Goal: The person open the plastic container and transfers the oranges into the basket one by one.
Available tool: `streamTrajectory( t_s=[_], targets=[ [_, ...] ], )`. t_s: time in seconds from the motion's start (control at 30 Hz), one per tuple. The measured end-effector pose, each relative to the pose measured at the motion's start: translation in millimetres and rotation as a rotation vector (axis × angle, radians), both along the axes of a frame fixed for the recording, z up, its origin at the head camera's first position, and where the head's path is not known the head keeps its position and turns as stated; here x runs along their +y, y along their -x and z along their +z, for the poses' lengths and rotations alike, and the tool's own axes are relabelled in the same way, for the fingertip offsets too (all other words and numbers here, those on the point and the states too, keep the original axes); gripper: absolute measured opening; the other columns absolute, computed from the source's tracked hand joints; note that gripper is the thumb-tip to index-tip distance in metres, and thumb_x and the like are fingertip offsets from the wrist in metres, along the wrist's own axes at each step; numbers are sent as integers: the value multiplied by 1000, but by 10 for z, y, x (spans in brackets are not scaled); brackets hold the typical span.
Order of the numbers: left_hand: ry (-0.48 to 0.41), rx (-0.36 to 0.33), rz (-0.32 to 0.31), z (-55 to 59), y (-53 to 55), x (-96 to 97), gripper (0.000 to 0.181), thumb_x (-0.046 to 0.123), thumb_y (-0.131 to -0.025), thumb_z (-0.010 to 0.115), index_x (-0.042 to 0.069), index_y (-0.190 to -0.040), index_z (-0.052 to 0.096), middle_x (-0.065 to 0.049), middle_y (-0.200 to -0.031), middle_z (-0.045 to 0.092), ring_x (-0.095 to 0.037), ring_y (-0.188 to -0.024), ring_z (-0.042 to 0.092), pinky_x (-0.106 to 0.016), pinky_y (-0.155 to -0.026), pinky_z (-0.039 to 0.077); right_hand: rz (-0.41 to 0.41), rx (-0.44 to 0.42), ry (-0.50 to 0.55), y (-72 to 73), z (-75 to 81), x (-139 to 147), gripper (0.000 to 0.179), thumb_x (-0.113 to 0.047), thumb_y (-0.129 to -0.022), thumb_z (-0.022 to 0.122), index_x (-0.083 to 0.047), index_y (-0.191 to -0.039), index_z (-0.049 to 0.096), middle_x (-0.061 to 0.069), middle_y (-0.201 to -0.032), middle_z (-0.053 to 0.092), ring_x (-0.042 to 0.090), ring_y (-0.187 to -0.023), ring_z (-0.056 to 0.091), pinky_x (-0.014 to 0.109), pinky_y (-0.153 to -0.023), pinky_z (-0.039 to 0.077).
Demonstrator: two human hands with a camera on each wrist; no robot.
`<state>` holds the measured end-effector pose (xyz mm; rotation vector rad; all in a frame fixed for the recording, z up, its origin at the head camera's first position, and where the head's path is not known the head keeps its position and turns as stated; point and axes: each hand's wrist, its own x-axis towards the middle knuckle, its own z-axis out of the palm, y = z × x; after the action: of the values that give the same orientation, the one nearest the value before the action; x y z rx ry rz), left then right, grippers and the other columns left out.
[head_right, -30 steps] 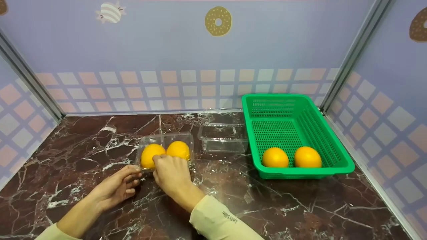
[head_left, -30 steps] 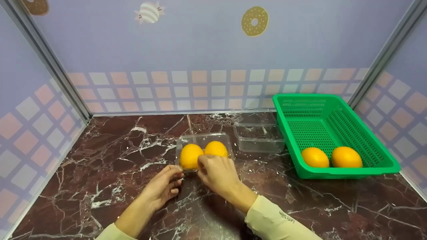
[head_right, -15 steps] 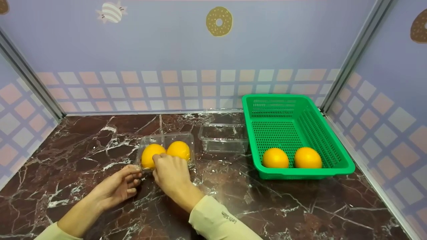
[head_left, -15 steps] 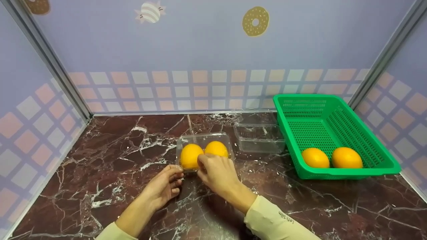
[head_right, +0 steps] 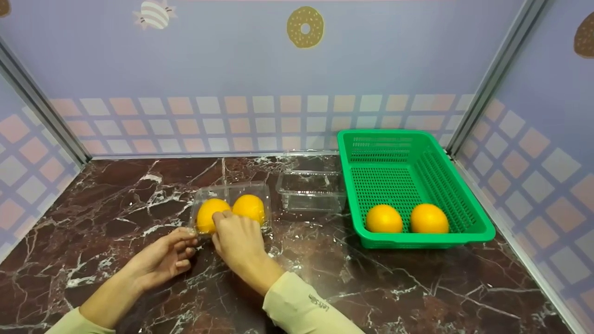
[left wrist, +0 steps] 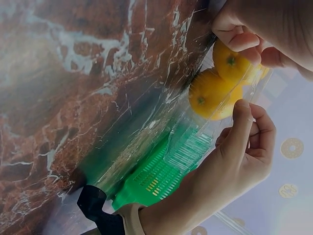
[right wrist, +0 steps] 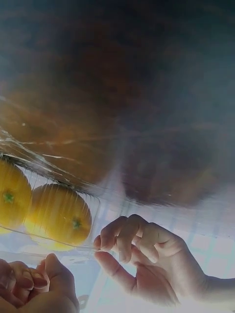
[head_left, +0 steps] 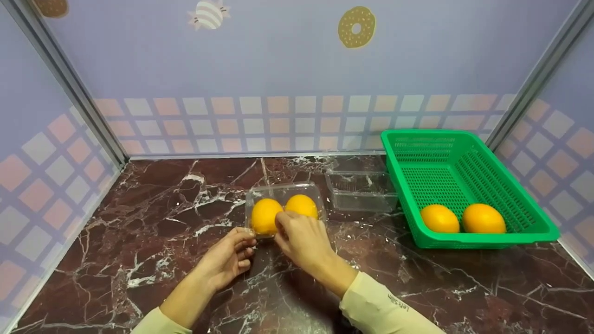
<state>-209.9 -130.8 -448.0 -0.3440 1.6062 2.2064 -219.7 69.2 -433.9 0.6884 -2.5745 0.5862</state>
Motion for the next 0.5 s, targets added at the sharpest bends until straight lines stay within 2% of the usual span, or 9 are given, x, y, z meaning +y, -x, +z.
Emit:
streamTrajectory(
  t_s=[0.27,0.5],
  targets=[
    [12,13,-33,-10,-2,-39,10,14,-106,56,18,-97,58,1,-97,58,-7,-77,48,-14,-56,34,11,-44,37,4,38,10,15,-11,-89,78,-14,-86,63,-2,-75,66,17,-61,60,27,-51,50],
    [15,23,-28,-29,-21,-45,10,16,-107,56,19,-98,59,0,-99,58,-8,-78,48,-14,-56,34,5,-28,103,36,154,31,12,-5,-89,74,-13,-86,66,-1,-75,67,17,-60,60,28,-52,52]
  ],
)
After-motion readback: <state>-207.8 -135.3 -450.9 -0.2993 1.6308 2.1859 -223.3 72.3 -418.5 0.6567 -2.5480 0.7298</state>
